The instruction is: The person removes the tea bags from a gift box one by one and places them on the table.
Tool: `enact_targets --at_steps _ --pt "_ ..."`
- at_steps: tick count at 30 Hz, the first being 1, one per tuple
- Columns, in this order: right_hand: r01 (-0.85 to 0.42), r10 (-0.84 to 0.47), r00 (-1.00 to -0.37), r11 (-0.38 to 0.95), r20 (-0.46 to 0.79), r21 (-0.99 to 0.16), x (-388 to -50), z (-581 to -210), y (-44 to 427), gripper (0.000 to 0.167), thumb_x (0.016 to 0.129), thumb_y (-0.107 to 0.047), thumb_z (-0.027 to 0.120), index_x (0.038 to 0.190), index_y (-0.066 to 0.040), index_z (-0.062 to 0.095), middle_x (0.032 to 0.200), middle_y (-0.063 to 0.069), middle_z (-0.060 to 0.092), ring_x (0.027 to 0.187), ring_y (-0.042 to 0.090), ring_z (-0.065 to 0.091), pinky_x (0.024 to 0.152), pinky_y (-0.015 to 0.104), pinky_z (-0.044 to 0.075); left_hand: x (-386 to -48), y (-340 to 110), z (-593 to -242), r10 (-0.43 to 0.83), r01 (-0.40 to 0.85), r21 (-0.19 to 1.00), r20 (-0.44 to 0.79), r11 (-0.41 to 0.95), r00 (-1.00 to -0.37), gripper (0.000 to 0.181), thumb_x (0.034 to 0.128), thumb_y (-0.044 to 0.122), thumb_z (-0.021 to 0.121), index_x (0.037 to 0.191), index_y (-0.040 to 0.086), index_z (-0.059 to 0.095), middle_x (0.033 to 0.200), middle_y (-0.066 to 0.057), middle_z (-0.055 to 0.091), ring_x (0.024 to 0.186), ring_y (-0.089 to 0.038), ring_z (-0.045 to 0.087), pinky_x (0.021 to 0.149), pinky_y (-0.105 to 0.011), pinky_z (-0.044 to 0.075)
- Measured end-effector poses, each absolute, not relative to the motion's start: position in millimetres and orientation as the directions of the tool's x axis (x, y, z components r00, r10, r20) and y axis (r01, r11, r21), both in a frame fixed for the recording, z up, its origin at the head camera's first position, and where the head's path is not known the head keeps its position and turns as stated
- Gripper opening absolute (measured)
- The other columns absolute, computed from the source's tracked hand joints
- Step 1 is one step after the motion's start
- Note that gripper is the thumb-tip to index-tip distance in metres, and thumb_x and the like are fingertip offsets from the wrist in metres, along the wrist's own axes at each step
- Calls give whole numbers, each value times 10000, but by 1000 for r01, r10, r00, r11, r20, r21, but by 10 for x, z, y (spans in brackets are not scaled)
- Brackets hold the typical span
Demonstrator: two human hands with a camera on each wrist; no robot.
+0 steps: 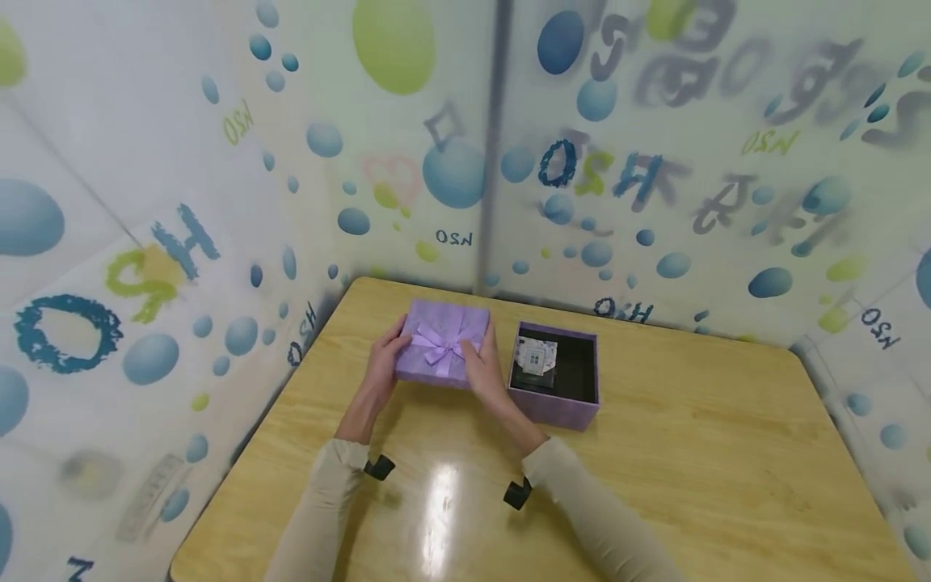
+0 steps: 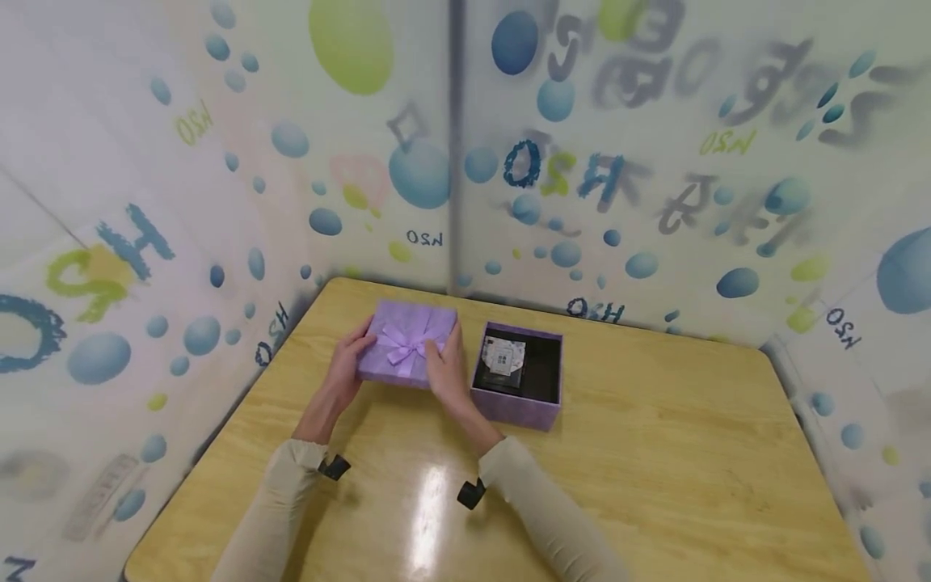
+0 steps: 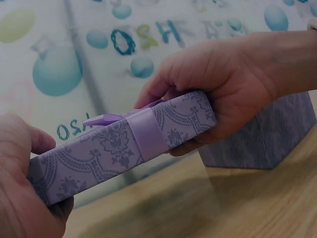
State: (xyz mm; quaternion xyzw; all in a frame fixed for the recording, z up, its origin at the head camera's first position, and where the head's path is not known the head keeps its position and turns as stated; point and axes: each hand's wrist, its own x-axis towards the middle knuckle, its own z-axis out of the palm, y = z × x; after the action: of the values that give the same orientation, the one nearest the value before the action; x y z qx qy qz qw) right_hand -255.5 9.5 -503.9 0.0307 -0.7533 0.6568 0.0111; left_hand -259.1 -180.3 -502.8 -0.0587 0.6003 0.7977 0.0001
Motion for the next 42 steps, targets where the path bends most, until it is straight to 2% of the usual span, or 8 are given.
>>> enact_targets --at_steps 5,10,15,19,25,31,35,42 --pt "-33 30 -999 127 37 -991 -2593 -5242 31 786 1061 -232 476 1677 -25 35 1742 183 86 1606 307 83 1274 477 68 -2625 -1825 -5187 -70 -80 984 -92 -158 -993 569 1073 107 476 1626 57 354 1704 -89 285 1599 -228 159 1277 -380 105" --pt "-6 78 -997 194 21 -981 -2624 -5372 -41 801 1048 -248 504 1653 51 74 1727 237 87 1601 333 86 1276 452 68 -2681 -1855 -5282 -95 -68 997 -72 -43 -993 573 1067 112 486 1619 30 356 1693 -115 299 1596 -259 176 1276 -385 113" --pt "0 80 -997 183 15 -983 -2598 -5443 -84 788 1053 -220 511 1641 81 81 1716 268 84 1594 381 89 1271 489 73 -2688 -1881 -5376 -109 -51 999 -50 3 -993 555 1075 84 474 1608 -9 348 1682 -153 298 1591 -285 184 1276 -399 117" --pt "1 62 -998 159 9 -987 -2563 -5480 -118 777 1071 -210 502 1644 74 60 1719 265 60 1595 389 70 1268 507 66 -2692 -1908 -5435 -133 -34 999 -29 36 -991 540 1070 68 482 1588 -34 369 1665 -188 311 1580 -319 213 1272 -419 138" --pt "-24 37 -999 201 32 -979 -2583 -5539 -214 778 1089 -243 467 1653 47 17 1732 231 15 1601 366 39 1268 503 59 -2728 -1979 -5458 -144 7 993 24 116 -989 557 1044 53 461 1581 -60 369 1654 -213 330 1568 -331 247 1263 -418 183" --pt "-44 4 -999 268 47 -962 -2608 -5545 -283 797 1086 -255 458 1662 10 -25 1740 204 -37 1607 311 -8 1271 464 54 -2764 -2029 -5424 -121 7 986 27 166 -992 566 1044 34 445 1593 -55 344 1665 -206 313 1572 -316 238 1263 -405 184" --pt "-60 -28 -998 316 54 -947 -2617 -5552 -301 818 1069 -233 470 1652 33 -38 1734 222 -62 1606 306 -35 1272 451 52 -2768 -2063 -5404 -84 -4 979 14 204 -996 563 1068 41 441 1614 -27 320 1684 -177 290 1583 -297 210 1269 -412 155" --pt "-63 -53 -997 329 48 -942 -2611 -5568 -286 852 1048 -215 496 1650 32 -54 1734 218 -77 1606 307 -45 1271 436 47 -2726 -2053 -5315 -45 -1 953 14 304 -999 568 1050 7 447 1600 -63 322 1666 -229 302 1573 -341 233 1265 -436 177"
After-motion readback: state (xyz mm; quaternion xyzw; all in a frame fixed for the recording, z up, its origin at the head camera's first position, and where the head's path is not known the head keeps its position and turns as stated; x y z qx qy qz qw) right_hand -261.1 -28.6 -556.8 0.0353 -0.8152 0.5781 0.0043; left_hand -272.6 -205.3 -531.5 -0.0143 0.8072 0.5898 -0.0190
